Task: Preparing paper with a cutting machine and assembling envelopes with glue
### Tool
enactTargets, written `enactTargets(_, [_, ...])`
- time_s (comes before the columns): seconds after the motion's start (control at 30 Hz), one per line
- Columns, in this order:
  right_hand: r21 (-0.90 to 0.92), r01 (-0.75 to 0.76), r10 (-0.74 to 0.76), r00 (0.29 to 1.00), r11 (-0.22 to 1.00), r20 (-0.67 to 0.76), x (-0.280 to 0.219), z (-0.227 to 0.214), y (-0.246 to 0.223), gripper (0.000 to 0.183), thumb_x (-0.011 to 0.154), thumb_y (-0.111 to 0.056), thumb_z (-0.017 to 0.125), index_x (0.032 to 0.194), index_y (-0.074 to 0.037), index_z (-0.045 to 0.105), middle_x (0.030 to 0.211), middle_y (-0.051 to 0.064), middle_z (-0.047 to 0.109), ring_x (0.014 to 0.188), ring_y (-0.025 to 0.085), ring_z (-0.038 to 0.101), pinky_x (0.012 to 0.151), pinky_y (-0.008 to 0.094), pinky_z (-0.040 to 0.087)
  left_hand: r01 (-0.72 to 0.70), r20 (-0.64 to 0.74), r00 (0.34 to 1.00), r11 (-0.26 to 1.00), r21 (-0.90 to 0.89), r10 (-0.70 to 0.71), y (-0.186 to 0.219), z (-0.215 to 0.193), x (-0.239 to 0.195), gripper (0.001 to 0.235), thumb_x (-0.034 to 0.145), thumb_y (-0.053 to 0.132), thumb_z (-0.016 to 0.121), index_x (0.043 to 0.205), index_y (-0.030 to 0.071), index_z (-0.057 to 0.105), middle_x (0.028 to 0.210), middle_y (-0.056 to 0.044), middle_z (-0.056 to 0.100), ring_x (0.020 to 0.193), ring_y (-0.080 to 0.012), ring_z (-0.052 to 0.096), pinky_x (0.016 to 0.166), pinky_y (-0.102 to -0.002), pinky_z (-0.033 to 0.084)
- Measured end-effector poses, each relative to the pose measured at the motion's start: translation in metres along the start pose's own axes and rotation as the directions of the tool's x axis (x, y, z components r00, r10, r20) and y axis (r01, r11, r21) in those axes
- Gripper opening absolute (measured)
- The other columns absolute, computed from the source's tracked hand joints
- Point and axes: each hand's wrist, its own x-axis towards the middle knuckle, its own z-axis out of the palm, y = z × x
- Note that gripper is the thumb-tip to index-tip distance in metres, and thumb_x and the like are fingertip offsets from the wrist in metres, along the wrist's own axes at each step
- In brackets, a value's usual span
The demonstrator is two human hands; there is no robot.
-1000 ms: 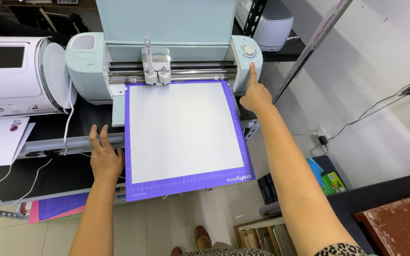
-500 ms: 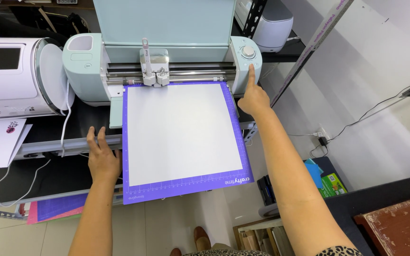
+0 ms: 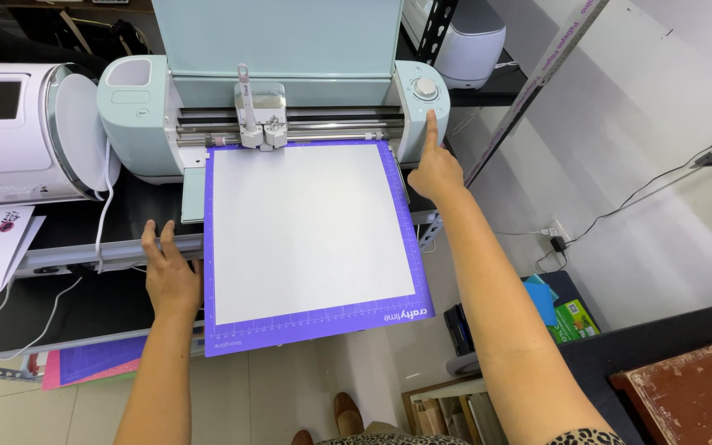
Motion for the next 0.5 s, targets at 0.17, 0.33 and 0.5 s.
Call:
enactTargets(0.17, [0.03, 0.003, -0.003, 1.0, 1.0, 0.003, -0.0039, -0.0056, -0.002, 0.101, 0.086, 0.002, 0.058, 0.166, -0.012, -0.002, 0.109, 0.027, 0.069, 0.093, 0.042, 0.071, 0.071, 0.046, 0.055, -0.007, -0.018, 1.0, 1.0, -0.002, 0.007, 0.0021, -0.001, 0.0, 0.08, 0.082, -0.004, 0.071, 0.152, 0.009, 0.034, 0.158, -0.015, 0.017, 0.122, -0.0508, 0.058, 0.095, -0.059, 0.056])
enactTargets(0.33, [0.094, 0.017, -0.02, 0.999, 0.995, 0.032, -0.0042, -0.0077, 0.0043, 0.103, 0.085, 0.001, 0.057, 0.167, -0.018, -0.003, 0.114, 0.025, 0.068, 0.102, 0.043, 0.069, 0.082, 0.05, 0.054, -0.005, -0.019, 1.0, 1.0, 0.008, 0.006, 0.0003, 0.0, 0.0001, 0.082, 0.081, -0.002, 0.074, 0.151, 0.009, 0.034, 0.158, -0.016, 0.018, 0.121, -0.0514, 0.059, 0.095, -0.059, 0.057])
enactTargets(0.5, [0.167, 0.027, -0.03, 0.999, 0.986, 0.016, -0.007, -0.0077, 0.0053, 0.102, 0.086, 0.001, 0.057, 0.167, -0.018, -0.002, 0.1, 0.019, 0.069, 0.092, 0.037, 0.069, 0.079, 0.046, 0.054, 0.005, -0.021, 1.0, 1.0, 0.023, -0.004, 0.0014, 0.0021, 0.0014, 0.083, 0.081, -0.004, 0.074, 0.152, 0.01, 0.034, 0.158, -0.015, 0.017, 0.12, -0.0511, 0.06, 0.096, -0.059, 0.057])
